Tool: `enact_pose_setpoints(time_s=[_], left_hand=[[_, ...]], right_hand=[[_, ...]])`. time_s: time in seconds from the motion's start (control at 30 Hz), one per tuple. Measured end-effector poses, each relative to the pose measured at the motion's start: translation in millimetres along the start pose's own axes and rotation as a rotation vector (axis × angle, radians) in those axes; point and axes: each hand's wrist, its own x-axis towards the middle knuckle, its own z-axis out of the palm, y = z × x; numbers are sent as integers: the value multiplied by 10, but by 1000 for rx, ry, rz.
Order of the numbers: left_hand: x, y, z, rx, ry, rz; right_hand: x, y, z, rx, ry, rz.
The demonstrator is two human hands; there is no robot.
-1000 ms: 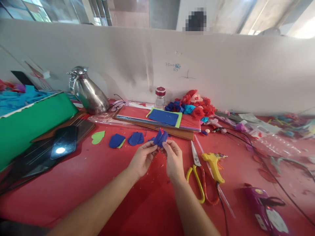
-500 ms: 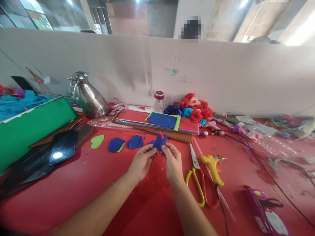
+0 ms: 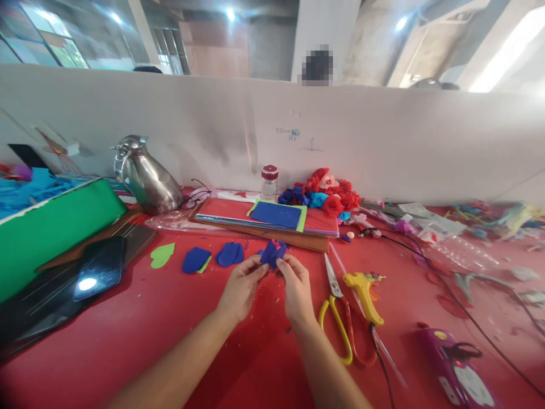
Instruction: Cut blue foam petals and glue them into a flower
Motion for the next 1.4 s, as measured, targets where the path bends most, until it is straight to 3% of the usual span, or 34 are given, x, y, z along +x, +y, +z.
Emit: enact_pose_setpoints(time_s=[0.2,0.37,0.43,0.53,0.6,0.67,0.73,0.8,0.87,0.97,1.1,1.27,1.4], left_hand=[[-6,41,12,7,16,-1],[25,52,-13,13,111,-56],[38,51,-22,21,114,-61],[52,70,-23,6,107,-62],[61,94,-18,-32,123,-65],[71,117,-12,-68,150,-60],[77,128,-9,-88,166,-53],[75,124,-10,-104,165,-60],[73,110,-18,-134,155,-87],[88,92,-50,-190,155,-120],[124,101,-106,-213,171,-141],[106,120,-106,-96,103,-209],[64,107,-64,-41,55,-236]], right_hand=[[-23,-97,35,14,22,-152],[-118,-231,109,-154,257,-447],[-215,-261,149,-357,193,-491],[-368,-316,89,-744,-65,-537],[-424,-385,-108,-1018,-115,-573],[-426,-480,-428,-1281,11,-542],[-380,-579,-804,-1395,167,-478],[-297,-652,-1137,-1716,371,-277],[-192,-687,-1355,-1881,421,-39],[-39,-692,-1448,-1929,357,166],[42,-720,-1396,-1925,348,212],[-95,-845,-1370,-1786,535,33],[-294,-935,-1216,-1368,660,-77]])
